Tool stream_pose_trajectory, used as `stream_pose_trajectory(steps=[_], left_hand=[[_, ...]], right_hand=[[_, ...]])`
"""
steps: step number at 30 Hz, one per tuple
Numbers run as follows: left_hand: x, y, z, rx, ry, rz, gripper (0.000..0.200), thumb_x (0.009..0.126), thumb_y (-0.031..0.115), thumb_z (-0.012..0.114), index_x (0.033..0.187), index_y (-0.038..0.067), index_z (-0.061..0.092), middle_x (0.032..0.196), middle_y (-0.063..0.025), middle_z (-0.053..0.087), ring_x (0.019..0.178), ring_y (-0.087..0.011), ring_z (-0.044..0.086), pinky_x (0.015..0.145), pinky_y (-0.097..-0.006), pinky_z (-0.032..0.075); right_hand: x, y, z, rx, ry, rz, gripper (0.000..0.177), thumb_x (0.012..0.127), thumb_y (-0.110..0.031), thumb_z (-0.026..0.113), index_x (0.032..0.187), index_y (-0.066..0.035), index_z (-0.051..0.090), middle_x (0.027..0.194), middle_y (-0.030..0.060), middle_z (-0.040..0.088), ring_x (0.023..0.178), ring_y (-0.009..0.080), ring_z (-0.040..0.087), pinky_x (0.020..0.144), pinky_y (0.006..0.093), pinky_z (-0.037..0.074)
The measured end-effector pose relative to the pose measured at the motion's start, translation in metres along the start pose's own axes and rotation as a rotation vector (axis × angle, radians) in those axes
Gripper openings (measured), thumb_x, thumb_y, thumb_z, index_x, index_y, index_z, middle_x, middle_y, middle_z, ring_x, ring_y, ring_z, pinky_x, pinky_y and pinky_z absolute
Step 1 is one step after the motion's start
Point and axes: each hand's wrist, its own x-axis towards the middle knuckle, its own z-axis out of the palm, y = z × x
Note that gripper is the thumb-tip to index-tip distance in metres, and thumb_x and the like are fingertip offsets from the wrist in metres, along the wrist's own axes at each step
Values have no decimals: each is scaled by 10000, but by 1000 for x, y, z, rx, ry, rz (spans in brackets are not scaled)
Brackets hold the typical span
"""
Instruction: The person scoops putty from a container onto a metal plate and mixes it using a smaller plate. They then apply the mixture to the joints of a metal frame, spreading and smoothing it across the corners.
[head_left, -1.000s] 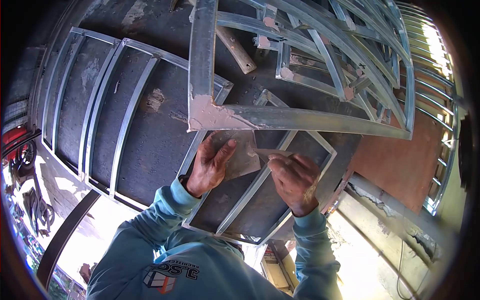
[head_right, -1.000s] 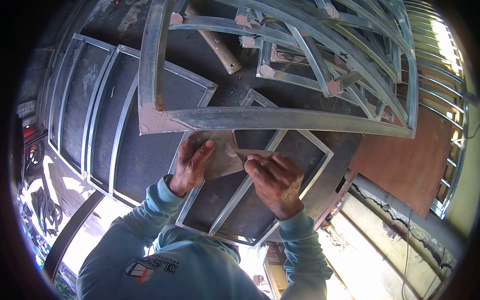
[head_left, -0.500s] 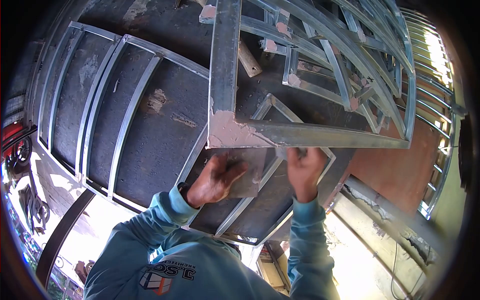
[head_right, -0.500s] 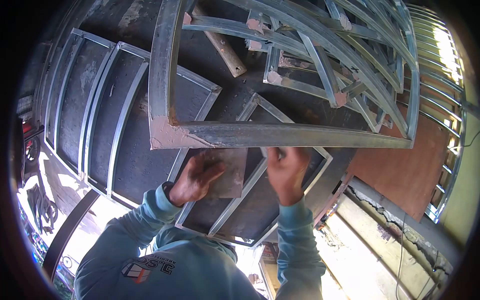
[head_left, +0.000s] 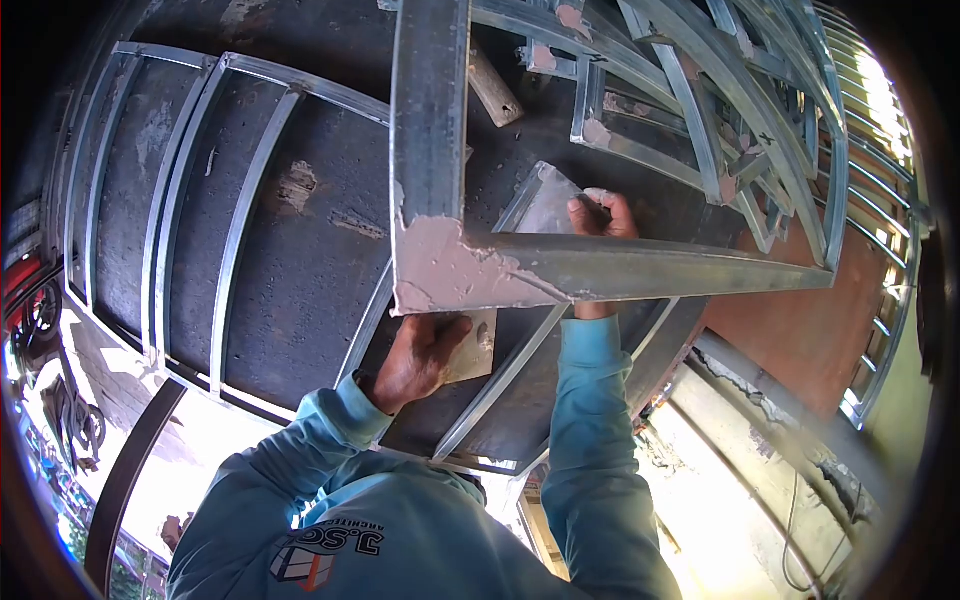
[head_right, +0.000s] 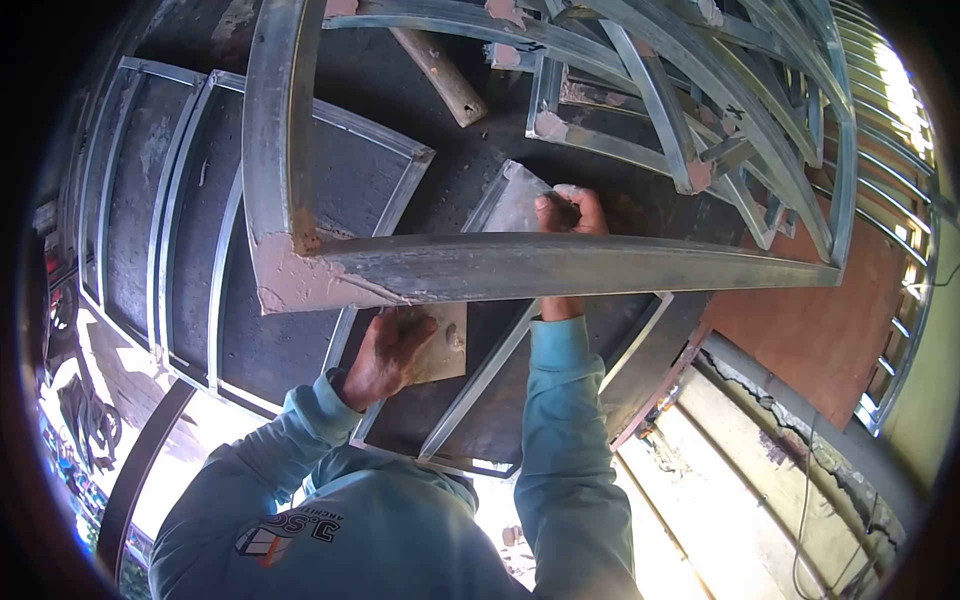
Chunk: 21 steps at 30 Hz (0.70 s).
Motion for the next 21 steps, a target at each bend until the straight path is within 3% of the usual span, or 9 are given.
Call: stream_pose_trajectory(steps=[4, 8, 10, 16, 18, 19, 20, 21], left_hand=[[2, -7, 0, 19, 57, 56, 270, 934, 140, 549, 1139, -37, 549, 984, -93, 632, 880, -152, 536, 805, -338, 444], [1, 1, -2, 71, -4, 10, 283, 932, 140, 552, 1149, -41, 548, 990, -100, 630, 892, -149, 535, 816, -327, 441], [1, 2, -3, 110, -13, -1, 292, 931, 139, 553, 1159, -43, 544, 992, -104, 630, 896, -148, 536, 818, -325, 440], [4, 3, -13, 127, -33, -27, 294, 928, 134, 553, 1160, -47, 556, 1016, -121, 631, 919, -173, 561, 828, -328, 455], [10, -5, -26, 263, -107, 184, 286, 930, 127, 567, 1172, -25, 552, 992, -154, 641, 887, -209, 605, 787, -340, 486], [13, -14, -29, 263, -104, 182, 286, 930, 127, 567, 1172, -25, 552, 992, -154, 641, 887, -209, 605, 787, -340, 486], [17, -25, -32, 347, -131, 382, 307, 926, 149, 577, 1184, -17, 554, 1014, -142, 644, 896, -212, 623, 802, -338, 499], [19, -31, -33, 430, -157, 586, 328, 922, 171, 588, 1195, -9, 556, 1037, -131, 648, 905, -215, 642, 818, -335, 512]], right_hand=[[-9, -9, -1, 95, 94, 17, 226, 809, -108, 743, 949, -34, 580, 888, 35, 611, 835, 116, 564, 806, 271, 463], [6, -12, 13, 162, 54, -48, 243, 804, -100, 742, 954, -28, 564, 864, 43, 606, 832, 120, 563, 797, 277, 460], [11, -8, 13, -113, 11, -11, 240, 810, -88, 724, 973, -27, 559, 863, 56, 604, 830, 121, 563, 791, 294, 461], [-15, -43, -19, -255, 49, 14, 203, 821, -90, 693, 968, -29, 568, 886, 49, 626, 843, 123, 578, 795, 306, 462], [-25, -62, -35, -201, -13, 129, 241, 810, -93, 710, 994, -21, 573, 922, 43, 628, 856, 139, 586, 805, 294, 458], [-33, -78, -40, -20, -219, 261, 244, 800, -85, 714, 994, -20, 580, 915, 52, 627, 847, 144, 586, 802, 298, 460], [-40, -87, -44, 164, -420, 391, 249, 790, -77, 719, 993, -20, 588, 908, 60, 626, 837, 150, 587, 799, 301, 462], [-43, -87, -46, 164, -419, 390, 249, 790, -77, 719, 993, -20, 588, 908, 60, 626, 837, 150, 587, 799, 301, 462]])
